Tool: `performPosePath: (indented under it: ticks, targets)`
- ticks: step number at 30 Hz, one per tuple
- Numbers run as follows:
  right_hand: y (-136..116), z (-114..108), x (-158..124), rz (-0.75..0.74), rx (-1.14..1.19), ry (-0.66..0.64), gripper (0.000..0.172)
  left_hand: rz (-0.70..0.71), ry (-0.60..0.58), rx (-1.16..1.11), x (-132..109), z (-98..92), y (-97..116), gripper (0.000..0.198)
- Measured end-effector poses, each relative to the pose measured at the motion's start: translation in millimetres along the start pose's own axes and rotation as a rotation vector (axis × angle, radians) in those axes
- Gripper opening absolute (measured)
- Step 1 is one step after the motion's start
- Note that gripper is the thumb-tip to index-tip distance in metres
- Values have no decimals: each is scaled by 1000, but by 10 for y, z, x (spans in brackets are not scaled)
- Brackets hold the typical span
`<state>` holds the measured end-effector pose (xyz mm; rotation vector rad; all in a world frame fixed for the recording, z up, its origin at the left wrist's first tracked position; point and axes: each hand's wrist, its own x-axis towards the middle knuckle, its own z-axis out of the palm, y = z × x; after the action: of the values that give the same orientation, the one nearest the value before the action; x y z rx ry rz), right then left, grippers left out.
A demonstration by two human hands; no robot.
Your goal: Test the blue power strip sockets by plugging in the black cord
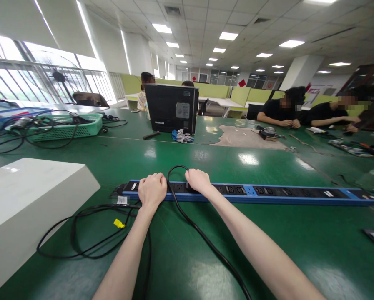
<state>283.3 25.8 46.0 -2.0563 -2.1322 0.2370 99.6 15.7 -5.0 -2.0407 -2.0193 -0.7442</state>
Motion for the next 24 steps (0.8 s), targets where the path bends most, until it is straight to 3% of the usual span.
performPosePath:
  ticks: [4,10,16,21,24]
  targets:
    - [8,54,-49,-11,-25,74,53,-7,11,-3,6,15,4,33]
    - [-16,-5,41,16,9,-25,48,21,12,9,-1,15,17,36]
    - [94,34,1,47,99,7,59,40,-31,16,-36,-1,232,43]
    - [199,41,186,30,257,-107,73,71,4,42,-84,34,283,48]
    - [151,122,249,84,167,-12,66,62,14,32,-82,69,267,51]
